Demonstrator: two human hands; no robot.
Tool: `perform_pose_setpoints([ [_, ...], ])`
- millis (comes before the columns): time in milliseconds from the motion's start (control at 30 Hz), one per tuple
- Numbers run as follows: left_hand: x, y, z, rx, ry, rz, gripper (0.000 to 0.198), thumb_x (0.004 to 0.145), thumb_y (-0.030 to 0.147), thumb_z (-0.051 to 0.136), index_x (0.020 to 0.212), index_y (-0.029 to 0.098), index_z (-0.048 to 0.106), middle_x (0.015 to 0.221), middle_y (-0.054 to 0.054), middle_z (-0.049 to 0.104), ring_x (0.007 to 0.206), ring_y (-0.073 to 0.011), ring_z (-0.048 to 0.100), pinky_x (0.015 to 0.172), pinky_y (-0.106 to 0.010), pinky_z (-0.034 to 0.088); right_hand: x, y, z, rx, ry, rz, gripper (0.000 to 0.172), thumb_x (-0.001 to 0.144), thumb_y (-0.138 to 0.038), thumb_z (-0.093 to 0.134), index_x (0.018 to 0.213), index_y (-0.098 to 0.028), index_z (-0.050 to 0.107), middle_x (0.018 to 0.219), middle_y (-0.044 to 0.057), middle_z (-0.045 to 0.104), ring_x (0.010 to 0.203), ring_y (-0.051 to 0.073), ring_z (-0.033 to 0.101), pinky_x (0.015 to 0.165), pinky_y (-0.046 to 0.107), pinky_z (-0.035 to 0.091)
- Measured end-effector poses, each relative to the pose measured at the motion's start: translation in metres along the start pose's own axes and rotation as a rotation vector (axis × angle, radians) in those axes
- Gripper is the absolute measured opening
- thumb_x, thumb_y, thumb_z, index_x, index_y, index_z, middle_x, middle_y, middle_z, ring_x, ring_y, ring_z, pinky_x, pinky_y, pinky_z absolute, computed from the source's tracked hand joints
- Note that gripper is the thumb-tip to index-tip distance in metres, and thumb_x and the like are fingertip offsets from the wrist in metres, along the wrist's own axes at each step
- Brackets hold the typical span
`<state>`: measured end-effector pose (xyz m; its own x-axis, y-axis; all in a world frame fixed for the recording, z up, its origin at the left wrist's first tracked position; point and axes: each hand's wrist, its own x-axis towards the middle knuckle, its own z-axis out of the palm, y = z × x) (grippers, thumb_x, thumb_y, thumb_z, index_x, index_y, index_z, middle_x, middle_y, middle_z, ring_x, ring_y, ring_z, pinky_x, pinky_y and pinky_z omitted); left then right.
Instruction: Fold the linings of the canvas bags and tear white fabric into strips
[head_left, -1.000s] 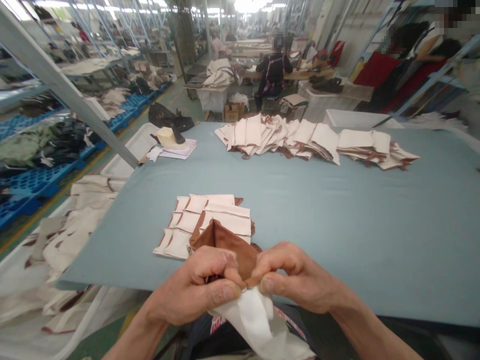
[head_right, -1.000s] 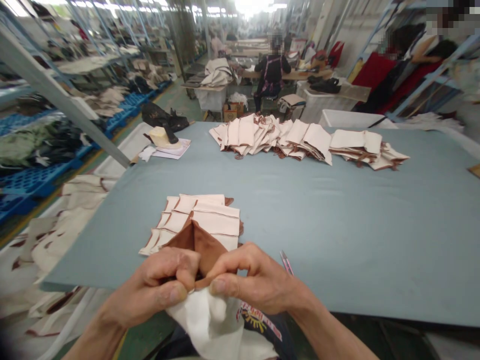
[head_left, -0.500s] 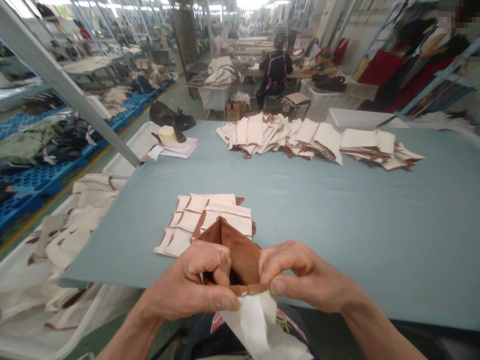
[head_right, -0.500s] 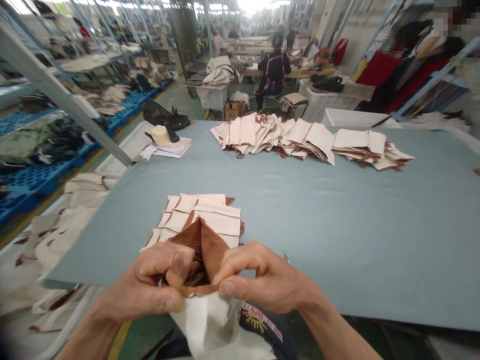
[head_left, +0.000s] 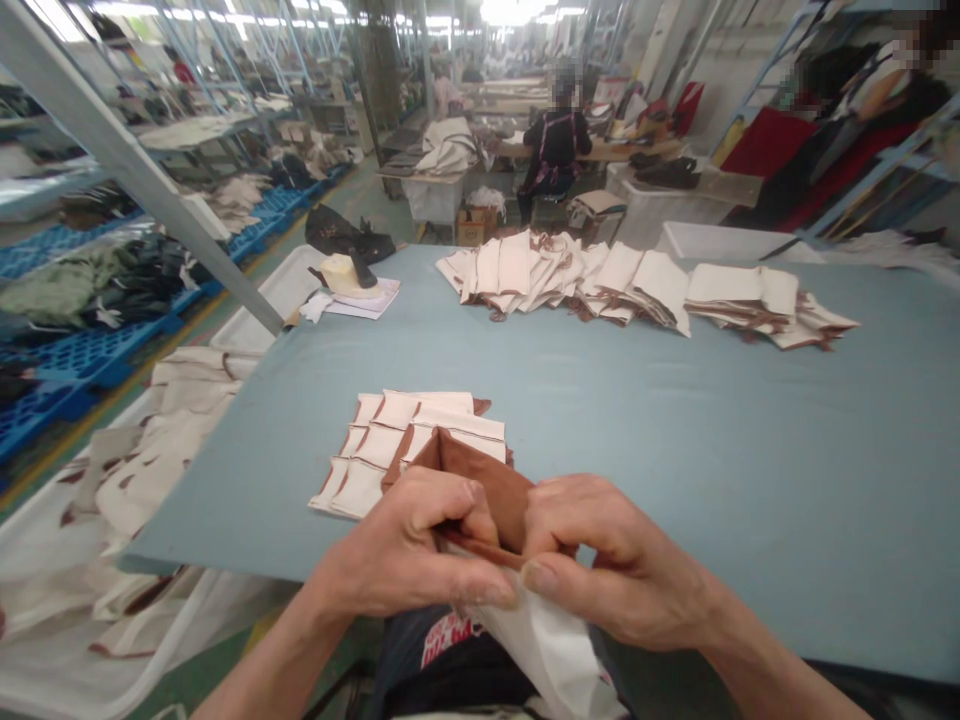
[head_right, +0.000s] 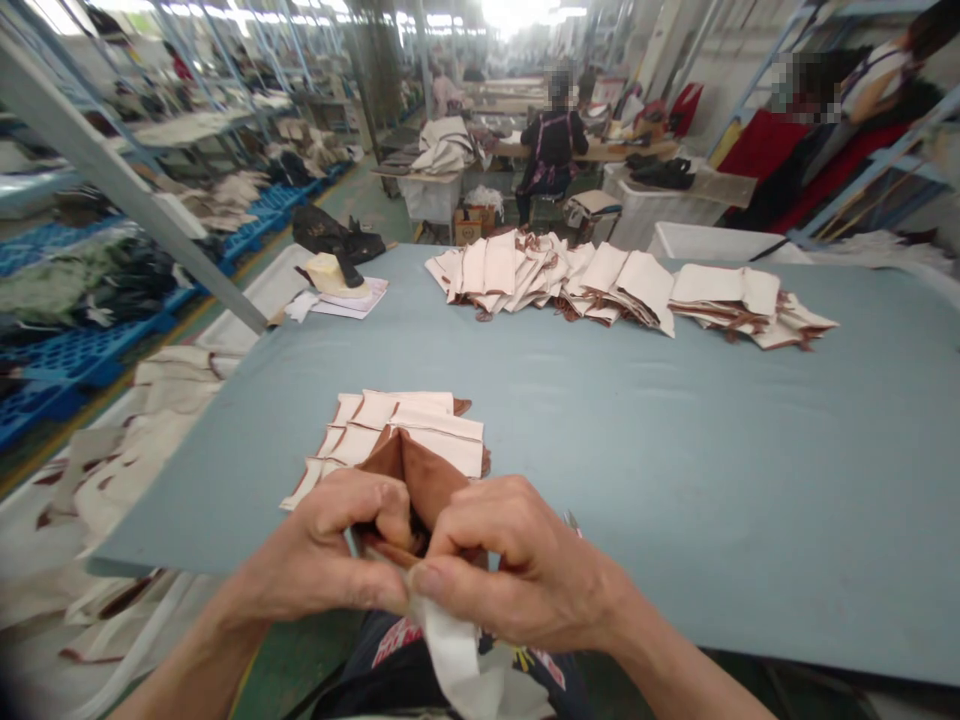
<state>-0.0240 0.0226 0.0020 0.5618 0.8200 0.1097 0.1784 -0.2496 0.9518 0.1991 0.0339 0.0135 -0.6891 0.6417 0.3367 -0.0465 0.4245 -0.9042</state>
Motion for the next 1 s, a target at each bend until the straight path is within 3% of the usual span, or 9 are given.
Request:
perform_pose_setpoints([
  [100, 0.0, -0.014, -0.01, -0.017, -0.02, -0.061, 0.062, 0.086, 0.074, 0.059, 0.07, 0.015, 0.06, 0.061, 0.003, 0.051, 0.057, -0.0111, 0.043, 0.053, -0.024, 0.03, -0.007, 0.006, -0.008, -0.001, 0.062, 0.008, 0.05, 0.105, -0.046, 0.052, 0.062, -0.019, 0.053, 0.056, -0.002, 0.048, 0.054, 0.011, 0.045, 0.057, 0.027, 0.033],
  [200, 0.002, -0.019, -0.016, -0.046, -0.049, -0.046, 0.068, 0.102, 0.067, 0.027, 0.073, 0.014, 0.06, 0.067, -0.001, 0.057, 0.063, -0.0142, 0.05, 0.062, -0.026, 0.038, -0.018, 0.022, -0.019, 0.07, 0.092, 0.115, 0.054, 0.101, -0.055, 0.054, 0.062, -0.019, 0.053, 0.058, -0.001, 0.049, 0.053, 0.012, 0.044, 0.053, 0.028, 0.032],
  [267, 0.004, -0.016, -0.018, 0.011, -0.047, -0.013, 0.069, 0.104, 0.063, 0.021, 0.075, 0.015, 0.06, 0.071, -0.002, 0.058, 0.068, -0.0155, 0.052, 0.069, -0.028, 0.039, -0.023, 0.037, -0.023, 0.147, 0.142, 0.188, 0.055, 0.098, -0.061, 0.058, 0.061, -0.019, 0.052, 0.058, -0.001, 0.047, 0.053, 0.012, 0.041, 0.053, 0.028, 0.031],
  [400, 0.013, -0.005, -0.024, 0.106, -0.01, 0.043, 0.068, 0.105, 0.063, 0.019, 0.081, 0.015, 0.061, 0.077, -0.002, 0.058, 0.075, -0.0169, 0.052, 0.077, -0.029, 0.041, -0.026, 0.059, -0.022, 0.375, 0.292, 0.268, 0.058, 0.087, -0.065, 0.069, 0.058, -0.021, 0.046, 0.057, -0.003, 0.041, 0.056, 0.014, 0.037, 0.056, 0.029, 0.033],
  [500, 0.02, 0.005, -0.03, 0.076, -0.078, 0.06, 0.066, 0.104, 0.063, 0.023, 0.08, 0.015, 0.061, 0.075, -0.001, 0.057, 0.071, -0.0157, 0.05, 0.072, -0.027, 0.041, -0.021, 0.065, -0.019, 0.551, 0.38, 0.258, 0.057, 0.082, -0.062, 0.075, 0.059, -0.022, 0.042, 0.057, -0.004, 0.039, 0.057, 0.014, 0.036, 0.057, 0.028, 0.034],
  [567, 0.025, 0.011, -0.033, 0.036, -0.133, 0.042, 0.063, 0.099, 0.07, 0.036, 0.079, 0.015, 0.061, 0.073, 0.0, 0.055, 0.068, -0.0142, 0.047, 0.066, -0.025, 0.039, -0.016, 0.065, -0.018, 0.629, 0.412, 0.249, 0.056, 0.082, -0.061, 0.076, 0.06, -0.022, 0.042, 0.057, -0.004, 0.04, 0.057, 0.015, 0.037, 0.056, 0.027, 0.035],
  [733, 0.03, 0.017, -0.03, -0.146, -0.175, -0.068, 0.056, 0.082, 0.069, 0.069, 0.076, 0.014, 0.057, 0.067, 0.004, 0.046, 0.062, -0.0098, 0.038, 0.056, -0.021, 0.03, -0.01, 0.072, -0.014, 0.714, 0.44, 0.276, 0.057, 0.083, -0.062, 0.074, 0.062, -0.023, 0.037, 0.058, -0.003, 0.045, 0.059, 0.016, 0.042, 0.056, 0.027, 0.037],
  [1000, 0.026, 0.007, -0.023, -0.121, -0.153, -0.088, 0.036, 0.09, 0.047, 0.064, 0.076, 0.014, 0.057, 0.067, 0.004, 0.046, 0.061, -0.0093, 0.038, 0.055, -0.021, 0.029, -0.017, 0.094, -0.01, 0.637, 0.36, 0.336, 0.057, 0.086, -0.068, 0.067, 0.066, -0.022, 0.039, 0.06, -0.004, 0.045, 0.056, 0.013, 0.04, 0.055, 0.026, 0.036],
])
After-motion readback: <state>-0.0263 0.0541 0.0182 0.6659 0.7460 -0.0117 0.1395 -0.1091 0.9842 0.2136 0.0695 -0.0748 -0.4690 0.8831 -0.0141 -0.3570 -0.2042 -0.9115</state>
